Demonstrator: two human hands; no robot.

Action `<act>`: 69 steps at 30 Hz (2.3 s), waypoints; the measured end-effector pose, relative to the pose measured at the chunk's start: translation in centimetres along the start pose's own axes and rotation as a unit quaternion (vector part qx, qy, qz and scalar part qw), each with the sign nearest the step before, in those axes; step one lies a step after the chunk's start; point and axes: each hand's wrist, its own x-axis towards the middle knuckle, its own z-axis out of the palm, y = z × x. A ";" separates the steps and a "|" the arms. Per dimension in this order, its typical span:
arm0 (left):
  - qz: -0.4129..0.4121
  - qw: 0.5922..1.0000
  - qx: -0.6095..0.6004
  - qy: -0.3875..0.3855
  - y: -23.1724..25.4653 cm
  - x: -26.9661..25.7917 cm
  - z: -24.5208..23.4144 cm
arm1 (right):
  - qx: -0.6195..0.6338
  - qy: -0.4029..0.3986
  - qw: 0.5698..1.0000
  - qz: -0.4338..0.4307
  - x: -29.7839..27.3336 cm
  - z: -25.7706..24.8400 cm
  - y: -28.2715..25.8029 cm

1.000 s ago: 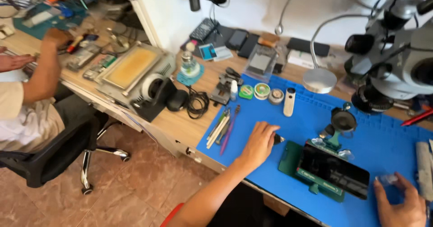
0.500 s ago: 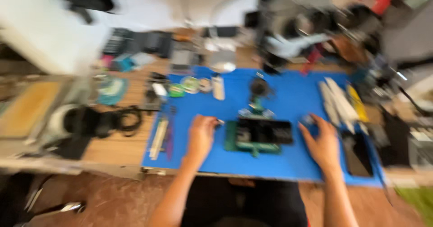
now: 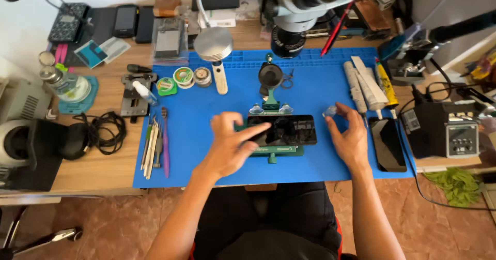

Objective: The person works on a smartphone screen clamped in a green holder. They use a syringe to apply liquid to the screen, then use a white plastic card to spread the liquid and remove bubbles. Finally, they use a small black tool to adjust the clamp.

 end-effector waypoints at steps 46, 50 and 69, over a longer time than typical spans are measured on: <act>-0.175 0.970 0.020 0.170 -3.2 -2.8 -2.1 | -0.048 -0.213 0.947 -0.235 1.4 0.4 -16.1; -0.185 0.967 -0.001 0.176 -3.2 -2.4 -2.2 | -0.022 -0.219 0.942 -0.254 1.9 1.7 -18.2; -0.169 0.970 -0.046 0.166 -3.0 -2.9 -2.5 | 0.107 -0.206 0.936 -0.265 -2.5 -1.4 -16.9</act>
